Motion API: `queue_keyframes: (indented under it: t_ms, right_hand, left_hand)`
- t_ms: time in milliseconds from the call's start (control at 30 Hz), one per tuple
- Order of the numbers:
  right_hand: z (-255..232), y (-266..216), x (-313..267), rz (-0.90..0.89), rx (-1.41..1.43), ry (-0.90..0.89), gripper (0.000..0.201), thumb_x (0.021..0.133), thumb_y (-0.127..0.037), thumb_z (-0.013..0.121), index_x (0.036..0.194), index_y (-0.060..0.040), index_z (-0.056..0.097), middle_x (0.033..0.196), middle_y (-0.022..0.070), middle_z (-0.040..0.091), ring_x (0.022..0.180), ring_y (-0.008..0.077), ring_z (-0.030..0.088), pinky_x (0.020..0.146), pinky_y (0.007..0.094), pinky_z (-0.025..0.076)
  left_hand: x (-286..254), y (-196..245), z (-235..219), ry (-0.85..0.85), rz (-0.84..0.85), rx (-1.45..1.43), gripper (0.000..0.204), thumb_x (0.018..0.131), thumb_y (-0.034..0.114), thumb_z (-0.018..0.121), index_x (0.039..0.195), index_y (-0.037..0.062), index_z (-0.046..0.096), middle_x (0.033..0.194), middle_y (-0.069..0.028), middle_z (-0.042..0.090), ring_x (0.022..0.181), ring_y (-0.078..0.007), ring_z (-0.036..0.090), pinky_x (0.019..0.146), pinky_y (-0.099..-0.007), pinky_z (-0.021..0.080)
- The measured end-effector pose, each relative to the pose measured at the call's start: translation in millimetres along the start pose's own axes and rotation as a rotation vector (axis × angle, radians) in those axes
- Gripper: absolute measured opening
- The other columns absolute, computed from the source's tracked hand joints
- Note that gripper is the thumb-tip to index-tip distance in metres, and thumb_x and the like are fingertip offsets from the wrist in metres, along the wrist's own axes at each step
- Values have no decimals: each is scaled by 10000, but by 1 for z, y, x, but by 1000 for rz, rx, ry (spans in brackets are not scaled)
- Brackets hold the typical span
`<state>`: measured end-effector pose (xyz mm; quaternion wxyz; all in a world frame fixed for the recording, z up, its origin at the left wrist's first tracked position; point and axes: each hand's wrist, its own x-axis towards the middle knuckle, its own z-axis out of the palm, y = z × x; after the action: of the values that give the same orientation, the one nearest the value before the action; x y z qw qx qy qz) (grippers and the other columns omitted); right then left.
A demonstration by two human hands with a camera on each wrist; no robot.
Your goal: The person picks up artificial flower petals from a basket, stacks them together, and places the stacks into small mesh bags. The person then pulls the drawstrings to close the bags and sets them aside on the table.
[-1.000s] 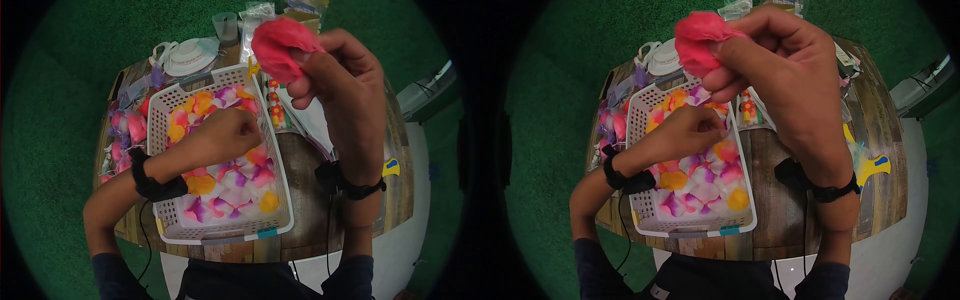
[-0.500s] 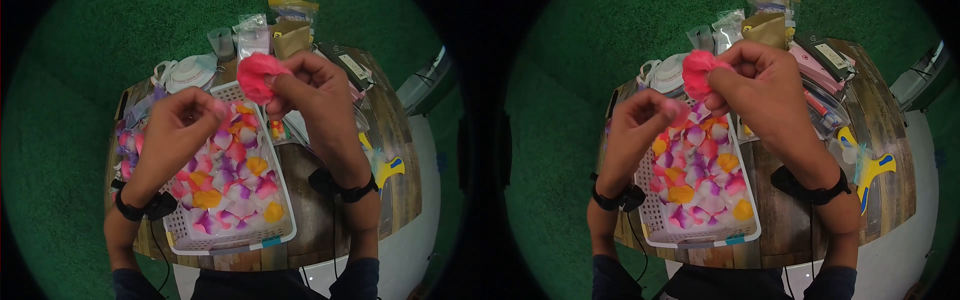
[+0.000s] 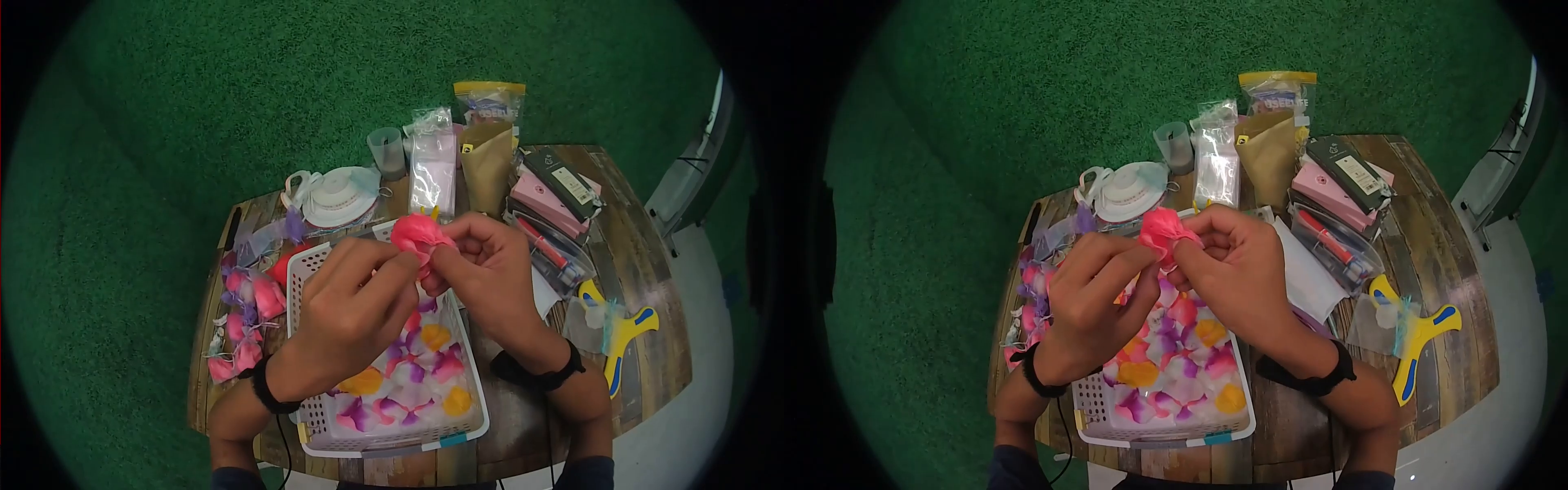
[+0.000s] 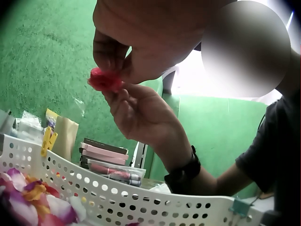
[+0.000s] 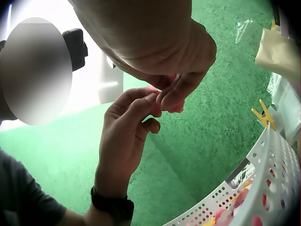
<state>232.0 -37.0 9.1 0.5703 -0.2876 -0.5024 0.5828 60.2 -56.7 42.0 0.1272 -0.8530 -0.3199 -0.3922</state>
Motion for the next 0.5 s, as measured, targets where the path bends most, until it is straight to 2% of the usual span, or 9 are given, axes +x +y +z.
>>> queue_keyframes:
  t_ms: [33,100,233,500]
  right_hand:
    - [1,1,-1,2,0,4,107,913,-40,618,970,50,630,809,77,691,671,91,658,594,224,550]
    - [2,4,-2,-67,-81,24,116,908,-27,612,982,58,640,815,70,690,685,71,644,603,211,531]
    - [6,6,-4,-105,-110,46,125,901,-15,606,989,62,650,820,67,690,691,56,631,601,202,515]
    - [0,-1,-3,20,73,-65,126,917,-37,609,998,59,611,805,80,679,682,103,659,593,226,546]
  left_hand:
    - [0,0,0,-3,0,-4,250,683,-72,738,904,18,664,861,-90,635,726,-232,623,605,-310,497]
    - [-2,0,1,35,-109,-147,261,683,-56,719,927,12,655,860,-83,605,740,-246,604,615,-340,501]
    - [0,-1,0,15,-141,-135,277,685,-61,720,946,12,663,860,-82,608,751,-245,608,619,-339,501]
    - [-2,-4,2,-7,-19,-34,337,678,-62,721,1003,16,674,860,-81,600,751,-245,603,631,-339,506]
